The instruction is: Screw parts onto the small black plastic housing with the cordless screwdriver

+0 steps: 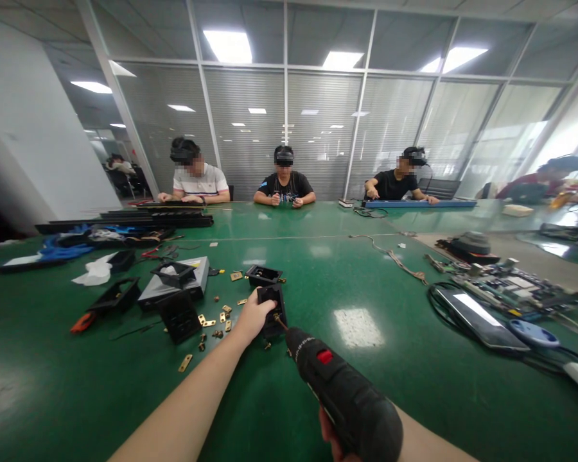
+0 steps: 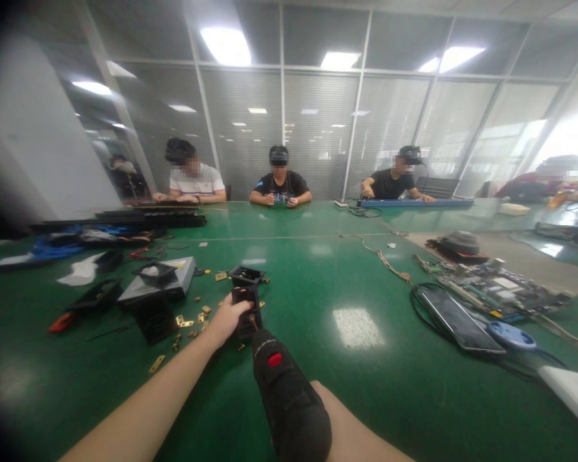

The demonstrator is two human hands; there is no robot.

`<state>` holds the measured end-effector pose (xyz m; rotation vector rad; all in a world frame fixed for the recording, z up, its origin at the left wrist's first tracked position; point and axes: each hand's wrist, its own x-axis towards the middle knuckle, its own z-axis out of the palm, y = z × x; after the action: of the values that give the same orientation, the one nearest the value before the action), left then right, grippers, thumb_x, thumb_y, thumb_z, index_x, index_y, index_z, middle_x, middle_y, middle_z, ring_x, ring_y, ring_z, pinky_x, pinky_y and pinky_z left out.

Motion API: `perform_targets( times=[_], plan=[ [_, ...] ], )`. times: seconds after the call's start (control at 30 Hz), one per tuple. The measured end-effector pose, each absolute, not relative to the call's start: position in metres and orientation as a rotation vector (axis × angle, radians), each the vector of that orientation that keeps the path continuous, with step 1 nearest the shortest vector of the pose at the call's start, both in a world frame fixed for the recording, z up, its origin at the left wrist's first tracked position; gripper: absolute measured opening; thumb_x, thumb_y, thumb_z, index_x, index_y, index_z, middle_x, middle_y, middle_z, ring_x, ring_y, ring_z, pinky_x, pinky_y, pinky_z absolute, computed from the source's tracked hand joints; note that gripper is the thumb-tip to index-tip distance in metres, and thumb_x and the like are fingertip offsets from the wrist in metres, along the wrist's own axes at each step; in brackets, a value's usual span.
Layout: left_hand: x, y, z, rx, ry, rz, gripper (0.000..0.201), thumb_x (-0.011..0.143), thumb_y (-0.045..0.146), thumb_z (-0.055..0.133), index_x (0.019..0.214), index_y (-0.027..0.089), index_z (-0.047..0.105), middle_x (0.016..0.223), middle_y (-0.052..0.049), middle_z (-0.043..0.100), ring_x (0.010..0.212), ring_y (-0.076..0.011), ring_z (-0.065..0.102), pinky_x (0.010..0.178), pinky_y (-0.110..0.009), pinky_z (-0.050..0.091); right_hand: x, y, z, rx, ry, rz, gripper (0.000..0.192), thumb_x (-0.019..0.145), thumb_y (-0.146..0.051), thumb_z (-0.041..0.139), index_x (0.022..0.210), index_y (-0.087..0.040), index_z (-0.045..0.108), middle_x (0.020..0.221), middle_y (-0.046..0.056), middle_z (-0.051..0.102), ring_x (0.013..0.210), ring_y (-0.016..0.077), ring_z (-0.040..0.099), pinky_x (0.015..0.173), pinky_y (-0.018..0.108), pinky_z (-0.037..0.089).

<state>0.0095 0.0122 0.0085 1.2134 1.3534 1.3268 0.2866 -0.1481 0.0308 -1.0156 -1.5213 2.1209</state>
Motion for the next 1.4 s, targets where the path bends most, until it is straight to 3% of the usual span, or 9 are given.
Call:
perform_targets(
  times=[0.1, 0.2, 0.33, 0.4, 0.5, 0.6, 0.73, 1.07, 1.4],
  plan=[
    [0.009, 0.011, 0.009, 1.224, 1.349, 1.318, 0.035, 0.065, 0.039, 0.077, 0.095, 0.023, 0.067, 0.088, -0.004, 0.073, 0.084, -0.0268, 0.070, 0.087, -0.042, 0.058, 0.271, -0.142, 0.019, -1.062, -1.471, 2.105, 0.049, 0.093, -0.066, 0.091, 0.084, -0.022, 0.072, 0.063, -0.004, 0.055, 0.052, 0.0128, 0.054, 0.048, 0.027, 0.043],
    [0.009, 0.011, 0.009, 1.238, 1.351, 1.321, 0.034, 0.066, 0.038, 0.077, 0.095, 0.023, 0.067, 0.090, -0.005, 0.074, 0.087, -0.0278, 0.071, 0.089, -0.043, 0.058, 0.263, -0.138, 0.009, -1.097, -1.456, 2.097, 0.051, 0.097, -0.069, 0.087, 0.086, -0.021, 0.074, 0.064, -0.003, 0.055, 0.052, 0.0136, 0.054, 0.047, 0.027, 0.042],
    [0.006, 0.012, 0.007, 1.271, 1.380, 1.326, 0.035, 0.068, 0.037, 0.079, 0.098, 0.022, 0.068, 0.093, -0.006, 0.075, 0.090, -0.0289, 0.071, 0.093, -0.044, 0.058, 0.271, -0.140, 0.010, -1.089, -1.498, 2.103, 0.030, 0.114, -0.048, 0.074, 0.121, -0.018, 0.076, 0.105, 0.004, 0.077, 0.080, 0.0180, 0.074, 0.070, 0.031, 0.065],
    [0.006, 0.012, 0.007, 1.289, 1.386, 1.334, 0.034, 0.069, 0.037, 0.079, 0.098, 0.022, 0.069, 0.095, -0.006, 0.076, 0.092, -0.0287, 0.071, 0.095, -0.044, 0.058, 0.282, -0.143, 0.016, -1.071, -1.529, 2.094, 0.027, 0.115, -0.042, 0.074, 0.129, -0.019, 0.075, 0.124, 0.008, 0.078, 0.097, 0.0223, 0.077, 0.083, 0.038, 0.069],
    [0.006, 0.011, 0.007, 1.286, 1.386, 1.346, 0.033, 0.069, 0.035, 0.078, 0.098, 0.022, 0.070, 0.094, -0.006, 0.076, 0.093, -0.0288, 0.072, 0.095, -0.044, 0.059, 0.300, -0.151, 0.027, -1.042, -1.580, 2.065, 0.028, 0.111, -0.042, 0.080, 0.121, -0.017, 0.075, 0.109, 0.005, 0.077, 0.089, 0.0204, 0.076, 0.080, 0.037, 0.067],
    [0.007, 0.010, 0.008, 1.257, 1.381, 1.344, 0.033, 0.068, 0.034, 0.078, 0.097, 0.022, 0.069, 0.090, -0.004, 0.075, 0.090, -0.0284, 0.072, 0.092, -0.044, 0.060, 0.308, -0.158, 0.035, -1.027, -1.619, 2.035, 0.037, 0.085, -0.033, 0.101, 0.107, -0.020, 0.075, 0.086, -0.002, 0.071, 0.079, 0.0171, 0.069, 0.077, 0.033, 0.059],
    [0.010, 0.009, 0.009, 1.238, 1.395, 1.357, 0.031, 0.069, 0.034, 0.076, 0.096, 0.022, 0.068, 0.089, -0.004, 0.074, 0.086, -0.0272, 0.071, 0.089, -0.044, 0.060, 0.304, -0.162, 0.037, -1.040, -1.635, 1.989, 0.053, 0.063, -0.024, 0.104, 0.104, -0.023, 0.072, 0.086, -0.003, 0.070, 0.078, 0.0178, 0.066, 0.072, 0.032, 0.051],
    [0.010, 0.007, 0.006, 1.253, 1.425, 1.364, 0.033, 0.071, 0.032, 0.077, 0.100, 0.024, 0.064, 0.091, -0.003, 0.073, 0.089, -0.0274, 0.072, 0.089, -0.043, 0.061, 0.287, -0.166, 0.055, -1.127, -1.679, 1.831, 0.040, 0.054, -0.008, 0.081, 0.090, -0.018, 0.067, 0.077, 0.000, 0.072, 0.073, 0.0188, 0.066, 0.062, 0.026, 0.048],
    [0.009, 0.009, 0.004, 1.260, 1.437, 1.344, 0.037, 0.069, 0.037, 0.077, 0.101, 0.023, 0.066, 0.094, -0.005, 0.074, 0.091, -0.0288, 0.072, 0.090, -0.044, 0.059, 0.288, -0.165, 0.055, -1.080, -1.755, 1.798, 0.043, 0.059, -0.020, 0.098, 0.091, -0.019, 0.069, 0.077, -0.003, 0.067, 0.071, 0.0145, 0.057, 0.059, 0.023, 0.043]
  ],
)
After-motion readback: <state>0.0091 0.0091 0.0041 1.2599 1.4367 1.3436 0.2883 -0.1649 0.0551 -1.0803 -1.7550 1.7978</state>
